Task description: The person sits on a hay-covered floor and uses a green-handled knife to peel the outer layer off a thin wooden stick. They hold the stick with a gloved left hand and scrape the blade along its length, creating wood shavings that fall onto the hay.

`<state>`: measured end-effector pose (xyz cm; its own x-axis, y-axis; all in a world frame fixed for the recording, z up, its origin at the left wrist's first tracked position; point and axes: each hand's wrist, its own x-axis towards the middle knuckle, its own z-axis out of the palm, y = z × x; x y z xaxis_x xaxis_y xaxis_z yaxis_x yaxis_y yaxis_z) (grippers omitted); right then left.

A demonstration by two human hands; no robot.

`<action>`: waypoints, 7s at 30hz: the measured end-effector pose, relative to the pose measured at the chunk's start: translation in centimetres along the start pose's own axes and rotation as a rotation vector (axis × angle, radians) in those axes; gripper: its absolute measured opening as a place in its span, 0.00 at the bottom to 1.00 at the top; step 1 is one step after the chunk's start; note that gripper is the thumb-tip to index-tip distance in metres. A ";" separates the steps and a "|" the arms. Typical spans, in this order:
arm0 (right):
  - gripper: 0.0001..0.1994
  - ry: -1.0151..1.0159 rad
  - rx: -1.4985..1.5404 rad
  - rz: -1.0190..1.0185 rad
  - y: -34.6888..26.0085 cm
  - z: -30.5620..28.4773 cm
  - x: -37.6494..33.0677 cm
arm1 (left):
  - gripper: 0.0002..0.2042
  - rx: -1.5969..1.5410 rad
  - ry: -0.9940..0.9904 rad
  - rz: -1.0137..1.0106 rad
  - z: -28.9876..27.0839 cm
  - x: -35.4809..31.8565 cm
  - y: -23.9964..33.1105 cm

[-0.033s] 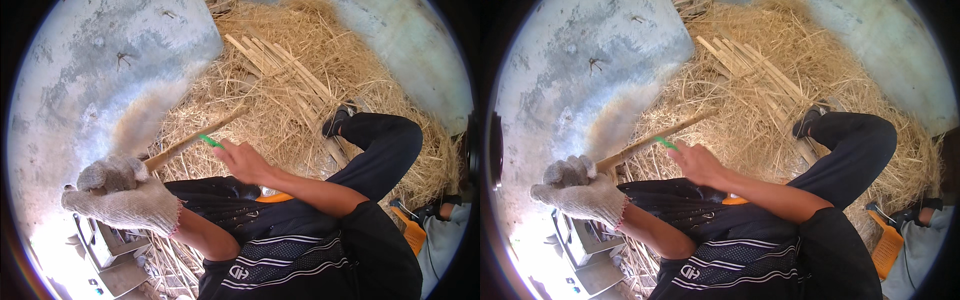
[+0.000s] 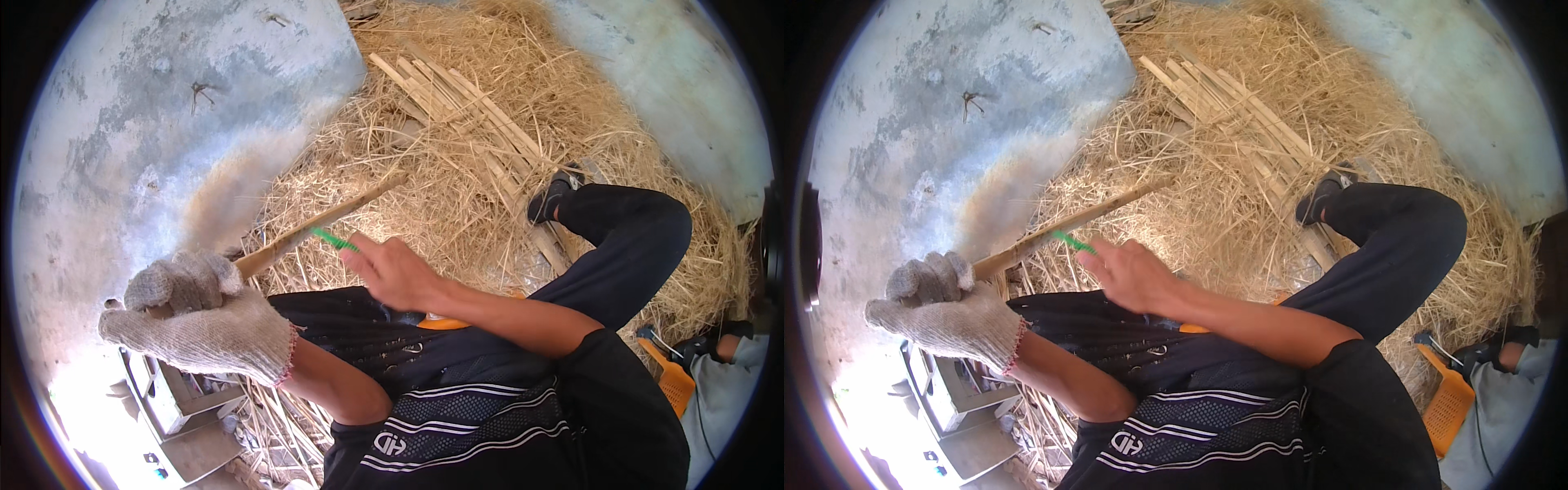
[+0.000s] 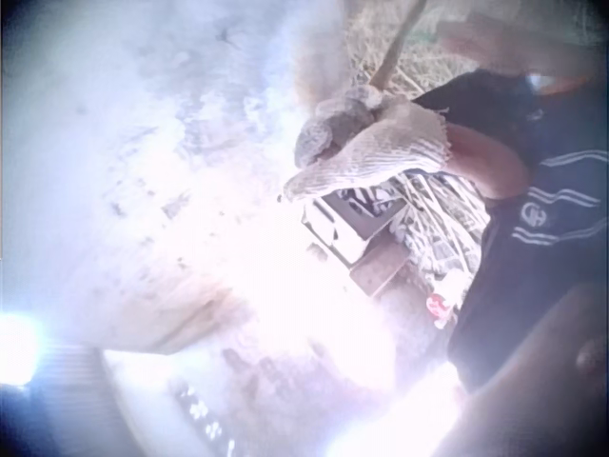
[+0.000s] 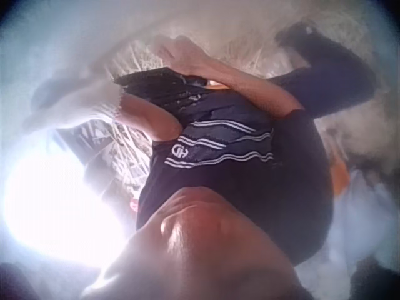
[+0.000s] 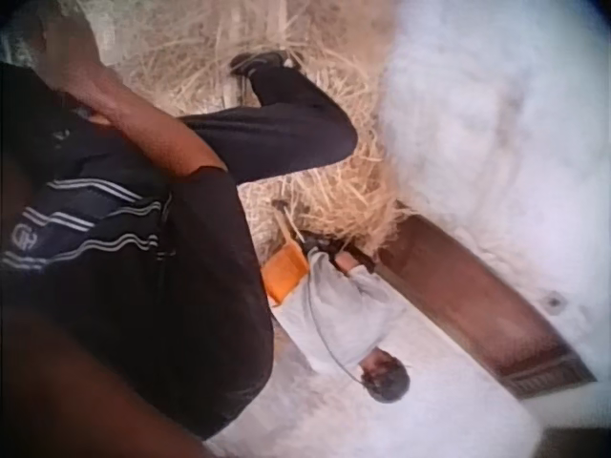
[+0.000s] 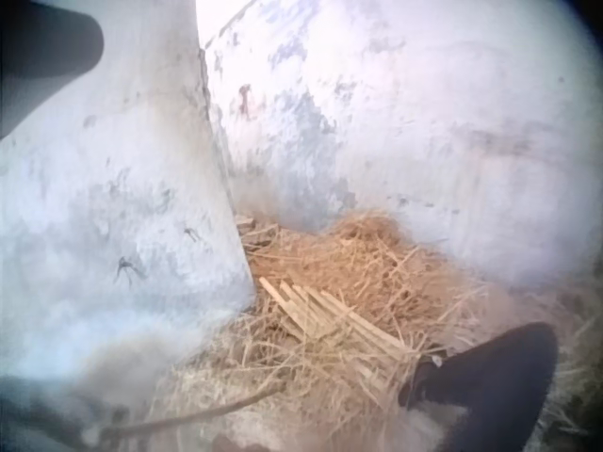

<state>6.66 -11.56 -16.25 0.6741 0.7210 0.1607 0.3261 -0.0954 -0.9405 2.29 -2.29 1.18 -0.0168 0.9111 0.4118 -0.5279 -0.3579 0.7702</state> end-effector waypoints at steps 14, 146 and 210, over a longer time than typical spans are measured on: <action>0.16 0.100 -0.244 0.174 3.8 0.0 -0.6 | 0.27 0.020 -0.031 0.047 0.5 -0.7 -0.3; 0.20 0.009 -0.094 0.112 0.4 -0.4 -0.4 | 0.24 -0.026 -0.038 -0.003 0.2 -0.4 0.1; 0.21 0.090 -0.208 0.369 4.0 -2.2 -0.5 | 0.26 -0.203 -0.422 0.009 0.1 -2.1 0.0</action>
<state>9.13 -13.86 -19.46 0.8226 0.5509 -0.1408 0.1730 -0.4784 -0.8610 2.42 -4.19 0.40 0.3029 0.7303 0.6122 -0.6852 -0.2796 0.6726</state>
